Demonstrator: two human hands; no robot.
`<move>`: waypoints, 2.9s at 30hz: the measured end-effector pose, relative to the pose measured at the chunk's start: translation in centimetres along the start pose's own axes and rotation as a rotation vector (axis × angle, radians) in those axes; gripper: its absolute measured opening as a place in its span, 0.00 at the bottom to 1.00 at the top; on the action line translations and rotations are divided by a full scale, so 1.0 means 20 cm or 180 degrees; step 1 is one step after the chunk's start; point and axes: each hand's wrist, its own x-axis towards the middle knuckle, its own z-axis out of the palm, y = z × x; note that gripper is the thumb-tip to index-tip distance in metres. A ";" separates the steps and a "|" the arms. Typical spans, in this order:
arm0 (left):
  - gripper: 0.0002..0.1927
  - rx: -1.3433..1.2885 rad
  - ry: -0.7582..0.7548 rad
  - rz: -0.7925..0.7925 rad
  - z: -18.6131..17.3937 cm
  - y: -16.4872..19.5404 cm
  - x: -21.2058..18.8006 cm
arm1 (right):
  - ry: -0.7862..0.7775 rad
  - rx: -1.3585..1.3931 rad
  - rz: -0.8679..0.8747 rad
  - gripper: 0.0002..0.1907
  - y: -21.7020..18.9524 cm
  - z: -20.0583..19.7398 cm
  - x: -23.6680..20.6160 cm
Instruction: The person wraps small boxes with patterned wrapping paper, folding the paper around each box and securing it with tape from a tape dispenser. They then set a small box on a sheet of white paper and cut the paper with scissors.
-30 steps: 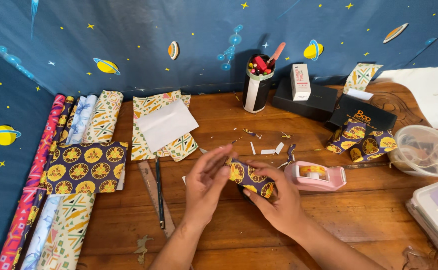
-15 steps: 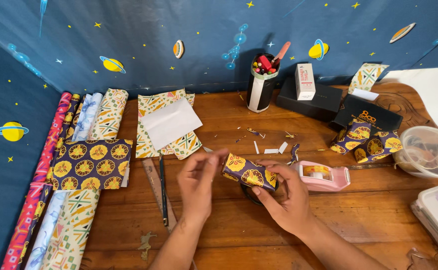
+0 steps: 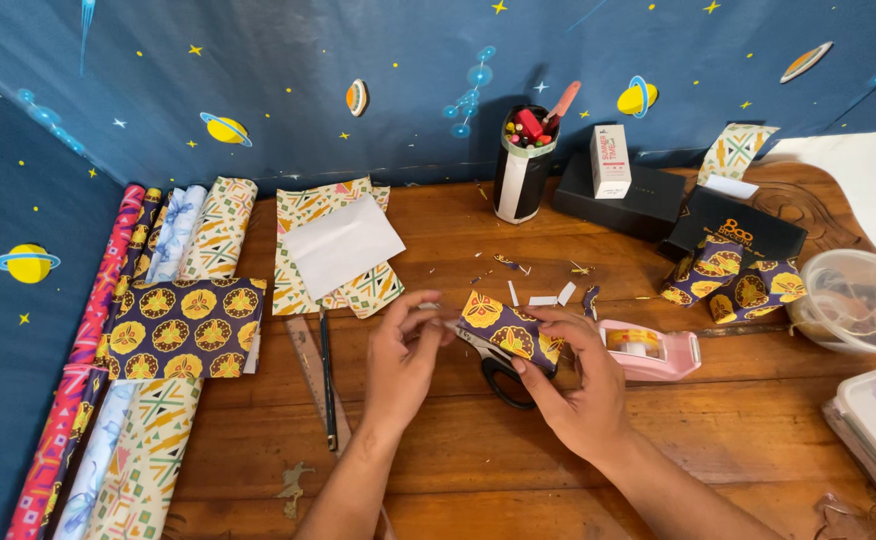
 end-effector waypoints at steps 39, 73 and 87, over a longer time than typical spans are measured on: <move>0.19 -0.1714 -0.1178 0.0597 0.03 0.04 -0.10 | -0.0534 0.1712 0.0900 0.37 0.06 0.04 -0.07; 0.17 -0.0349 -0.0585 0.1205 0.20 0.18 -0.13 | -0.0662 -0.0303 0.0035 0.15 -0.07 -0.39 0.15; 0.18 0.0477 -0.1182 0.1591 0.76 0.24 0.24 | 0.0706 -0.2101 -0.0059 0.10 0.09 -0.97 0.26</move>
